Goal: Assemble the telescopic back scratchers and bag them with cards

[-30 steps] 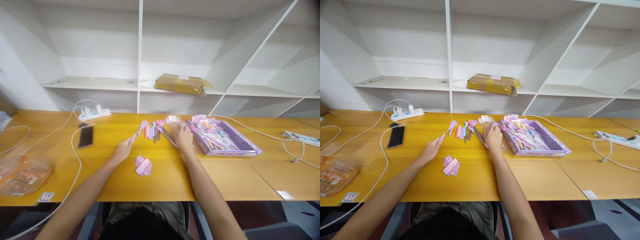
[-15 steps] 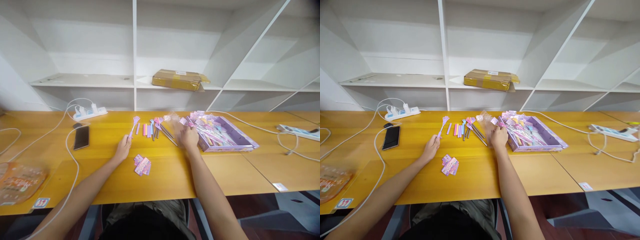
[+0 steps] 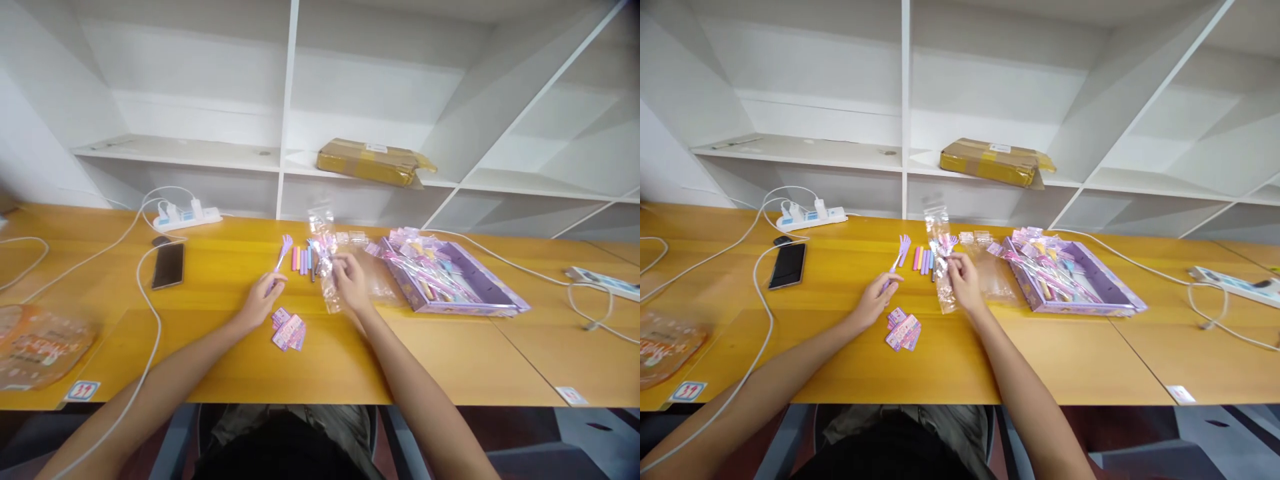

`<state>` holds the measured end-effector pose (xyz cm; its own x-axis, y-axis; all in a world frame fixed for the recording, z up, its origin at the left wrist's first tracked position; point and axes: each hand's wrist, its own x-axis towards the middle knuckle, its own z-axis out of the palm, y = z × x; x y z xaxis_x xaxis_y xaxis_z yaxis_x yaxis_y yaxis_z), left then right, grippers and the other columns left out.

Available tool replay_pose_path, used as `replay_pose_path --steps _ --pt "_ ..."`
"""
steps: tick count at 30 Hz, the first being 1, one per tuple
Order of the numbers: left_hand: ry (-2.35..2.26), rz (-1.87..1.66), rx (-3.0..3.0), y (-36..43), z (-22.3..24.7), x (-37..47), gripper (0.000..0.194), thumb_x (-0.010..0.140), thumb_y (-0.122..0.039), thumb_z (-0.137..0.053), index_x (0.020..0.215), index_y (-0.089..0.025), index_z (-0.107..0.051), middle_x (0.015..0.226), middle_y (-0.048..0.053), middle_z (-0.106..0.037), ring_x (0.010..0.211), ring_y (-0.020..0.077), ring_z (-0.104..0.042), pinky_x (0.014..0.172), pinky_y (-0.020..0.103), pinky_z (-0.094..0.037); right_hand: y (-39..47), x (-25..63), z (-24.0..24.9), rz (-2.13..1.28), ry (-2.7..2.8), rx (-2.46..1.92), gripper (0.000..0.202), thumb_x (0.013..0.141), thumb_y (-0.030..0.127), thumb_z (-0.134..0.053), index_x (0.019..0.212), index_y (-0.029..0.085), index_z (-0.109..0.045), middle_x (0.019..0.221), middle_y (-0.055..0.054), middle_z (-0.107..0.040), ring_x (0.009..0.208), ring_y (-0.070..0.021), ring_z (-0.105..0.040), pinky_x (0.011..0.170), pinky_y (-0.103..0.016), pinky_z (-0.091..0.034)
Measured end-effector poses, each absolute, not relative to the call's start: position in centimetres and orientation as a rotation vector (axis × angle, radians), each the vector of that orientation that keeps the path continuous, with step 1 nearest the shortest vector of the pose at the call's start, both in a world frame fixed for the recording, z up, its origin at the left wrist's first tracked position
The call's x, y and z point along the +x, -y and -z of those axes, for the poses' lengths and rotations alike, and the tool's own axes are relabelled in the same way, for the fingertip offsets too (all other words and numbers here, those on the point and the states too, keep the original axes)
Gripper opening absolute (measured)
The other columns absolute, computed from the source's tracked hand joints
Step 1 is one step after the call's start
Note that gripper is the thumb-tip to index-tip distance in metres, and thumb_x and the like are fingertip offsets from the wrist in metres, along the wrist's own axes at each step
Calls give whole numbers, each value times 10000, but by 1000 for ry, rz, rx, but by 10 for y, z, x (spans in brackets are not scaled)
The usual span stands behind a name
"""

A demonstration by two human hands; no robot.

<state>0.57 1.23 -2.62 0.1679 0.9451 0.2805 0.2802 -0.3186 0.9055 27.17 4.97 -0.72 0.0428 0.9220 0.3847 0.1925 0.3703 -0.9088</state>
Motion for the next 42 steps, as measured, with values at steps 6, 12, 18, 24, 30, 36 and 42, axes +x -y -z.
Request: replay_pose_path --steps 6,12,18,24,30,36,42 --pt "-980 -1102 1762 7 25 22 299 912 -448 -744 1065 -193 -778 1043 75 -667 1005 245 -639 947 375 -507 -10 211 17 -1154 1452 -810 367 980 593 -687 965 275 -504 682 63 -562 534 -133 -463 516 -268 -373" --pt "-1019 -1071 1730 4 26 18 260 923 -422 -735 843 -181 -787 1050 95 -667 1025 267 -659 991 416 -506 -8 208 15 -1256 1288 -842 404 968 675 -645 985 281 -558 740 44 -570 581 -150 -503 533 -284 -429" --pt "-860 -1010 1780 12 22 24 284 911 -422 -771 781 -172 -735 1156 116 -686 1113 283 -667 1040 425 -509 -18 205 25 -1407 1405 -812 456 822 658 -817 869 228 -671 833 -10 -670 787 -197 -611 741 -326 -522" --pt "-940 -1189 1514 9 24 21 355 897 -505 -786 833 -170 -689 1086 85 -702 879 190 -671 833 347 -563 -26 229 9 -1149 1196 -762 432 971 689 -637 955 258 -606 929 -26 -669 868 -201 -638 791 -330 -554" --pt "-949 -1567 1055 -13 13 4 425 792 -543 -880 850 -174 -676 860 34 -727 799 169 -703 790 327 -616 -18 258 -5 -879 1692 -844 421 1086 628 -486 967 245 -616 662 34 -498 571 -148 -457 577 -286 -407" --pt "-915 -1745 870 -23 -2 -7 456 740 -521 -928 820 -173 -645 841 17 -718 796 150 -714 752 298 -630 -10 243 0 -614 2240 -980 386 1133 497 -437 970 233 -666 835 -35 -688 757 -202 -630 736 -325 -453" --pt "-876 -1672 866 -21 -2 -7 446 747 -518 -932 852 -160 -686 871 42 -753 831 173 -741 761 309 -632 -16 246 6 -641 2261 -1010 413 1148 482 -394 968 225 -663 771 -27 -673 720 -202 -634 717 -320 -454"
